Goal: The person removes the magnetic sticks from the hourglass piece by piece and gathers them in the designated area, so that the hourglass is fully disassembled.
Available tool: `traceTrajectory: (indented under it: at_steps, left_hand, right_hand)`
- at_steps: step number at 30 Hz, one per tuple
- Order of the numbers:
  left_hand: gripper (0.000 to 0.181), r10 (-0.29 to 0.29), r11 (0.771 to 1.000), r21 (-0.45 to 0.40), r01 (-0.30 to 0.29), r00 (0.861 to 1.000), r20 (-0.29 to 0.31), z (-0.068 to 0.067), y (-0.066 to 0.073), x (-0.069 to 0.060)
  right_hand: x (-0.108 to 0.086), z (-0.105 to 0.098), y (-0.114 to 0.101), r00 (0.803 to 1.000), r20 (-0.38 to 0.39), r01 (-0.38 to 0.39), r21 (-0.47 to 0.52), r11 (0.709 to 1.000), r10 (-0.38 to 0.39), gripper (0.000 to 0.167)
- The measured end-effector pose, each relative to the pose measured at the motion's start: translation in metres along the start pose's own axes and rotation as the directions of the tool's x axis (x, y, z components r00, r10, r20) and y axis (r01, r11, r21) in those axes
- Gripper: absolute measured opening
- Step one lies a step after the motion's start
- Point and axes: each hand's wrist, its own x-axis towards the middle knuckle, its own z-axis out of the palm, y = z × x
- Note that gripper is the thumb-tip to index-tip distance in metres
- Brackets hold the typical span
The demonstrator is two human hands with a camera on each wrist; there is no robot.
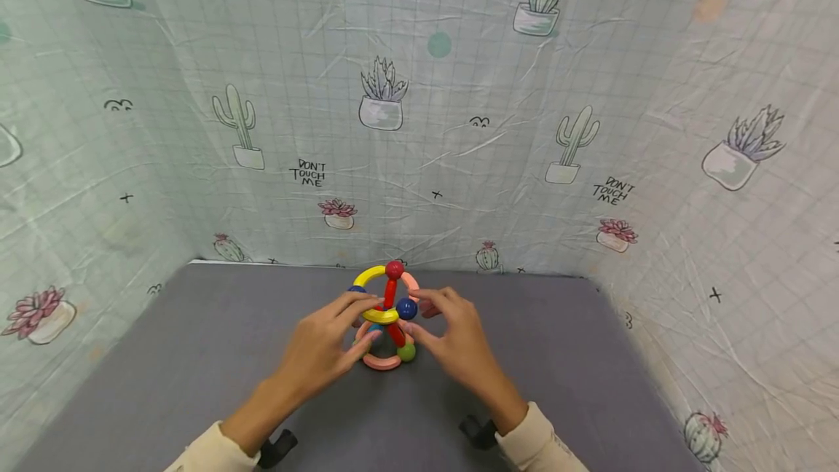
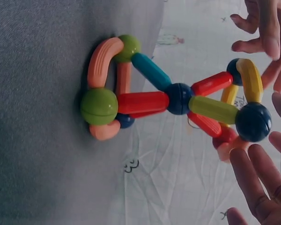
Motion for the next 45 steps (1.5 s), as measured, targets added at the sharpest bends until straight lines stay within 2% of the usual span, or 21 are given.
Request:
traceTrajectory:
  at_steps: [6,11,19,26,34,45]
  left_hand:
    - [0.046,-0.046,0.998,-0.041,0.047,0.999,0.006,0.012,0.003,0.005]
    - [0.037,-0.084,0.995,-0.049,0.085,0.996,0.019,0.02,0.005,0.007]
    - [0.026,-0.116,0.99,-0.08,0.118,0.993,0.03,0.024,0.006,0.01]
    - [0.023,-0.104,0.988,-0.109,0.108,0.994,0.034,0.023,0.004,0.01]
    - [0.028,-0.083,0.991,-0.105,0.087,0.996,0.043,0.024,0.001,0.007]
    - [0.039,-0.086,0.996,-0.035,0.085,0.996,-0.039,0.026,-0.004,-0.001]
  right_hand:
    - [0.004,0.006,0.002,1.0,-0.005,-0.003,0.009,1.0,0.003,0.047]
    - [0.006,0.009,0.002,1.0,0.026,0.006,0.032,0.999,-0.007,0.046]
    - [0.009,0.011,0.002,0.999,0.038,0.007,0.036,0.999,-0.008,0.041]
    - [0.01,0.011,0.0,0.999,0.054,-0.001,0.025,1.0,0.0,0.04]
    - [0.008,0.009,-0.003,0.998,0.061,-0.001,0.019,1.0,0.0,0.04]
    - [0.008,0.01,-0.001,0.998,0.065,-0.001,0.032,0.999,-0.001,0.04]
